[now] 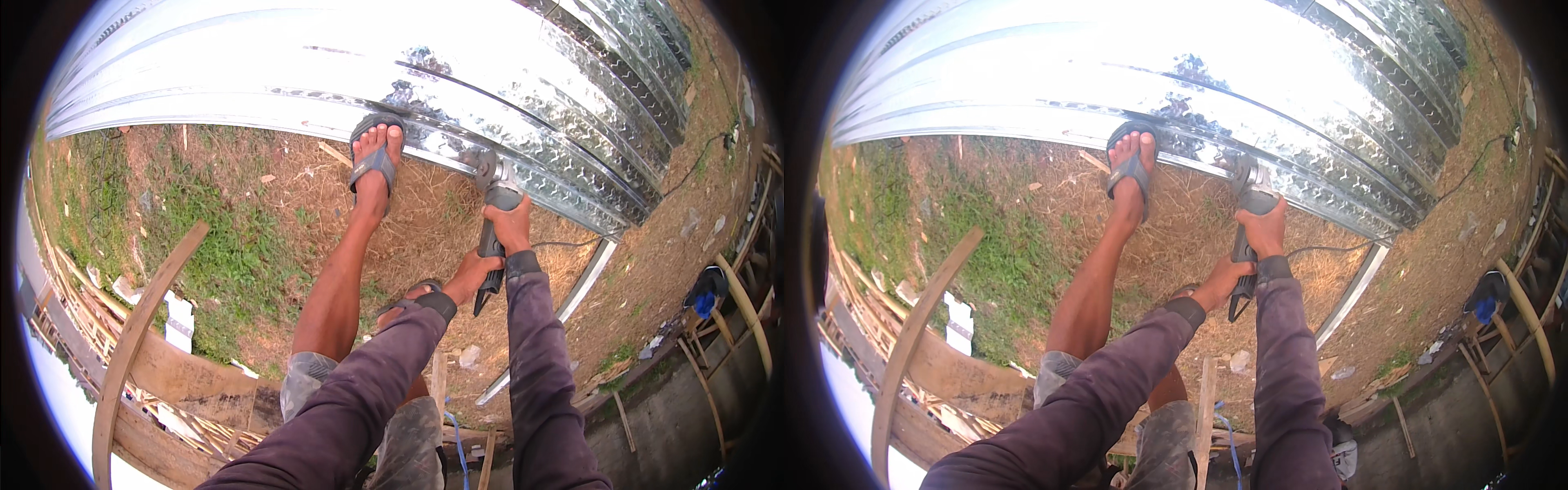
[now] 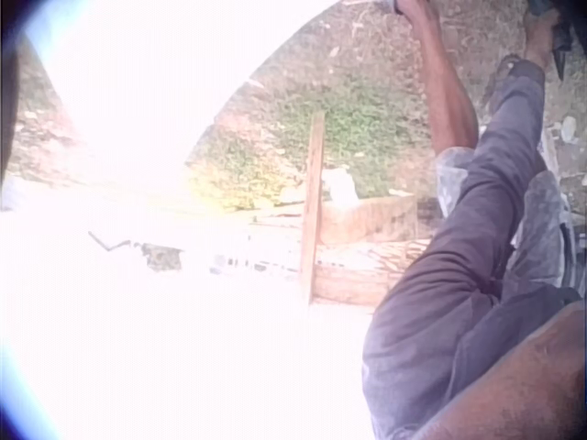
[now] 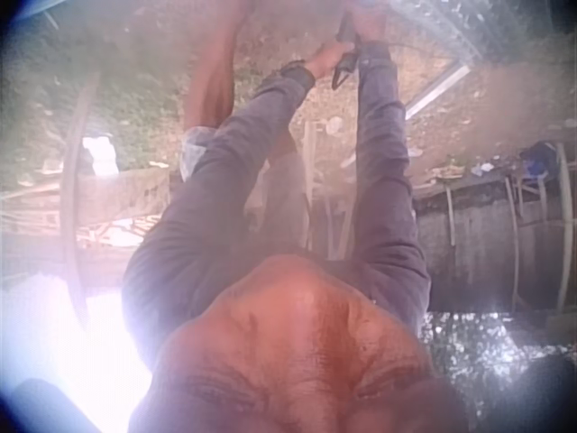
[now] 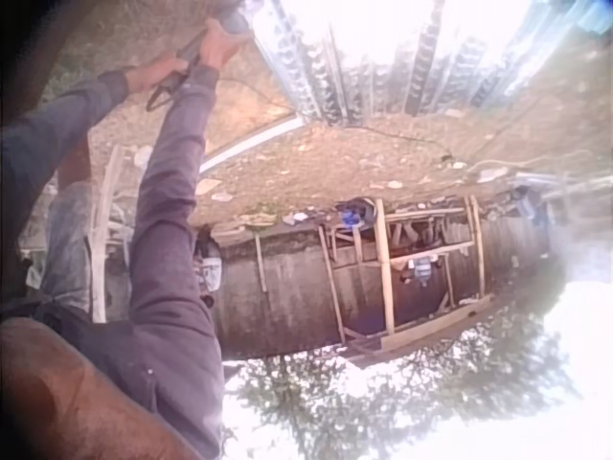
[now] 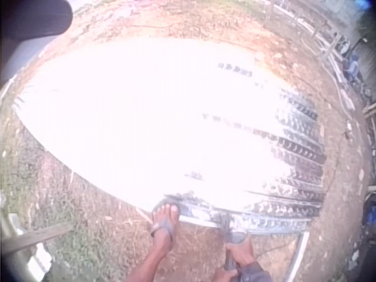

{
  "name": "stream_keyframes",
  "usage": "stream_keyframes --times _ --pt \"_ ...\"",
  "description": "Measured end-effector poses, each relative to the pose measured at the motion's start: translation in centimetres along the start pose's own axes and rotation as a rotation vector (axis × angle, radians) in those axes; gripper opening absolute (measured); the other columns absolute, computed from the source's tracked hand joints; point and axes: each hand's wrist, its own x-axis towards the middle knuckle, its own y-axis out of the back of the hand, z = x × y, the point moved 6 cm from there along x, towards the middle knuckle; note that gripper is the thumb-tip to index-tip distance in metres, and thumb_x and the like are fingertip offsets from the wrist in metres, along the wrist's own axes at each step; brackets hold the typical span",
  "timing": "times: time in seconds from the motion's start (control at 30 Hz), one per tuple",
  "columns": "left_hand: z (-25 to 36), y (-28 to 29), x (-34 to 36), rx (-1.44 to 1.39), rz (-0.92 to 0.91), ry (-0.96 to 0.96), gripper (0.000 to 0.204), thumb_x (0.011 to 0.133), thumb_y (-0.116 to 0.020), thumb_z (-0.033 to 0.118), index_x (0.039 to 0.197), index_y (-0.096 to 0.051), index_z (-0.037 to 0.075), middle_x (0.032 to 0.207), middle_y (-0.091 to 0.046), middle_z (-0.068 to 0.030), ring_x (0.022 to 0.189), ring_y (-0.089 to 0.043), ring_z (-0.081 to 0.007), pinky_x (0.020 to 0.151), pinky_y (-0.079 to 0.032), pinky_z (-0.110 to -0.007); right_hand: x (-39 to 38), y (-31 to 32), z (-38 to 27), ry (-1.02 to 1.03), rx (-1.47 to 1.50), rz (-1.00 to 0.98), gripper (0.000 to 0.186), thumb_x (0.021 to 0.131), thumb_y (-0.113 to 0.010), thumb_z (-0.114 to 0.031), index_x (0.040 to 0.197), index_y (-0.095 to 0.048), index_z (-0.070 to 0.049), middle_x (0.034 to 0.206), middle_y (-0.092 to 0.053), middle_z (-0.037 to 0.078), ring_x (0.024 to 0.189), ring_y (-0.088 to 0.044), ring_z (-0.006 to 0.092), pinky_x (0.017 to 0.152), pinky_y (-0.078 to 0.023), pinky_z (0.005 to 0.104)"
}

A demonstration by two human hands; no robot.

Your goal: The person uses an angle grinder to cut a corrugated metal sheet laid on the ground. They guide the grinder along the sheet, creating sparks, then reposition and continue cutting. After finishing, they unplug the grinder and place it on the ground.

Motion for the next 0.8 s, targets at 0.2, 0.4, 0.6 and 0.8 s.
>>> stream_keyframes --times 0.2,0.4,0.6,0.8 --pt "-0.3 0.5 0.2 0.016 -0.001 0.011 0.034 0.083 -0.068 0.018 0.112 -0.058 0.003 0.09 -0.065 -0.0053 0.073 -0.064 -0.0152 0.063 -0.052 -0.03 -0.1 -0.2 -0.1 -0.006 -0.024 0.019 0.095 0.065 -0.077 -0.02 0.142 -0.028 0.004 0.116 -0.06 0.022 0.1 -0.063 0.0315 0.087 -0.051 0.0376" --pt "-0.2 0.2 0.3 0.026 0.042 0.0 0.033 0.083 -0.068 0.017 0.111 -0.06 0.003 0.087 -0.065 -0.0045 0.072 -0.064 -0.0146 0.062 -0.052 -0.029 0.3 -0.1 0.4 -0.001 0.009 0.009 0.093 0.066 -0.077 -0.019 0.142 -0.027 0.004 0.116 -0.06 0.021 0.101 -0.063 0.0312 0.088 -0.051 0.0373" --pt "0.1 0.2 0.1 -0.031 -0.009 0.005 0.032 0.083 -0.068 0.017 0.112 -0.059 0.004 0.084 -0.065 -0.0048 0.068 -0.064 -0.0156 0.058 -0.052 -0.031 0.1 -0.1 -0.4 0.001 0.023 -0.008 0.093 0.066 -0.077 -0.017 0.142 -0.027 0.004 0.116 -0.059 0.021 0.102 -0.062 0.0308 0.088 -0.051 0.0378" --pt "0.3 -0.5 0.1 -0.023 0.019 0.016 0.033 0.079 -0.071 0.023 0.104 -0.061 0.004 0.083 -0.063 -0.0027 0.068 -0.059 -0.014 0.057 -0.048 -0.03 1.6 0.3 1.4 -0.025 -0.046 0.006 0.094 0.067 -0.079 -0.018 0.142 -0.028 0.005 0.118 -0.059 0.022 0.105 -0.062 0.033 0.09 -0.05 0.0378"
